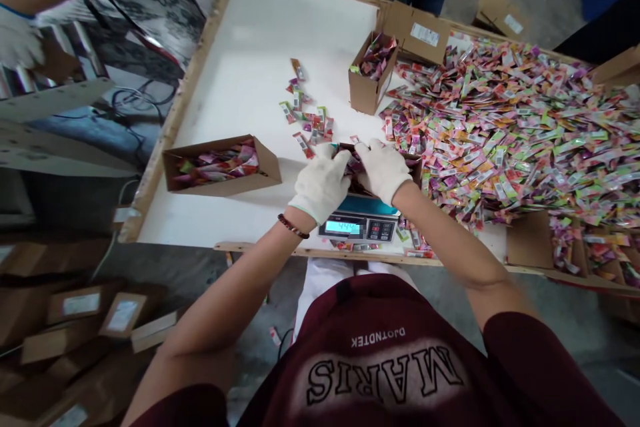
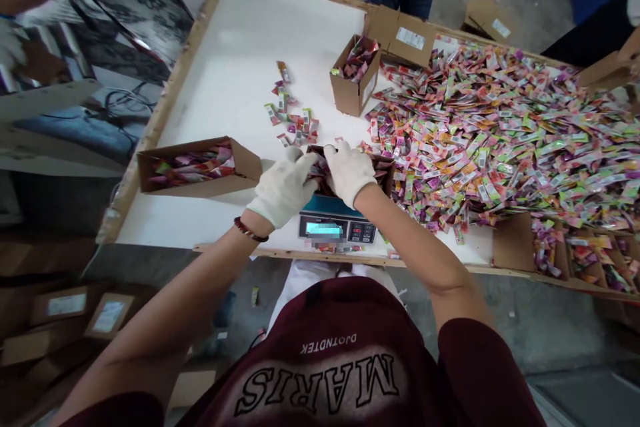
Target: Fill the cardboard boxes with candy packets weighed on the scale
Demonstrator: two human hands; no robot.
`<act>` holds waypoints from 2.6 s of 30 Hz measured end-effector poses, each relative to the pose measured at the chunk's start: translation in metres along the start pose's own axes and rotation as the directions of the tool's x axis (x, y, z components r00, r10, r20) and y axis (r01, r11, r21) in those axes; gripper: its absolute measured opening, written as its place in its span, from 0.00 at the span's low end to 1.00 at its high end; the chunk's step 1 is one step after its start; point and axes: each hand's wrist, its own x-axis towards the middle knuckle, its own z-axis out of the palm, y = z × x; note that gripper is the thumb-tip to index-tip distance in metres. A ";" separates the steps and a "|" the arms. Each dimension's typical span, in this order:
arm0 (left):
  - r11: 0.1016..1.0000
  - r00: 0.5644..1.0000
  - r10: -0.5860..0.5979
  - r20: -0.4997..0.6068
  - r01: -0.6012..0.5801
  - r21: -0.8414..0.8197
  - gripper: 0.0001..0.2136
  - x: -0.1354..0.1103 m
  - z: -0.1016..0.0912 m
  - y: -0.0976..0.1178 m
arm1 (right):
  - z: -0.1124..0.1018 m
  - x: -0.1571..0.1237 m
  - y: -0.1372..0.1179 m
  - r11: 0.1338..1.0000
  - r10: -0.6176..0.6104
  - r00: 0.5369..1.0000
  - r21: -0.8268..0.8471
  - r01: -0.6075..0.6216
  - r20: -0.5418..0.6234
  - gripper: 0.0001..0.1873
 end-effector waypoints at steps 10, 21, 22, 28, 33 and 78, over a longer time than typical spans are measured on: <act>0.991 0.993 0.114 -0.014 -0.113 0.075 0.15 -0.006 -0.020 0.000 | 0.015 -0.003 0.041 0.943 -0.111 0.967 0.283 0.175 -0.227 0.15; 0.847 0.797 0.469 -0.382 -0.528 -0.062 0.13 0.031 -0.105 0.114 | -0.061 -0.139 0.133 0.966 0.239 0.592 0.249 -0.066 -0.769 0.10; 0.819 0.786 0.504 -0.357 -0.566 -0.089 0.13 0.039 -0.105 0.131 | -0.065 -0.149 0.142 0.964 0.266 0.546 0.219 -0.151 -0.794 0.10; 0.709 0.741 0.588 -0.324 -0.665 -0.234 0.20 0.052 -0.086 0.138 | -0.045 -0.162 0.169 0.947 0.312 0.513 0.222 -0.231 -0.800 0.34; 0.752 0.786 0.428 -0.447 -0.583 -0.306 0.16 0.042 -0.056 0.056 | -0.010 -0.117 0.134 0.969 0.111 0.769 0.239 0.055 -0.629 0.19; 0.920 0.868 0.376 0.325 -0.392 -0.016 0.13 -0.009 0.032 0.021 | 0.002 0.100 0.107 0.887 0.132 0.941 0.460 0.028 -0.313 0.16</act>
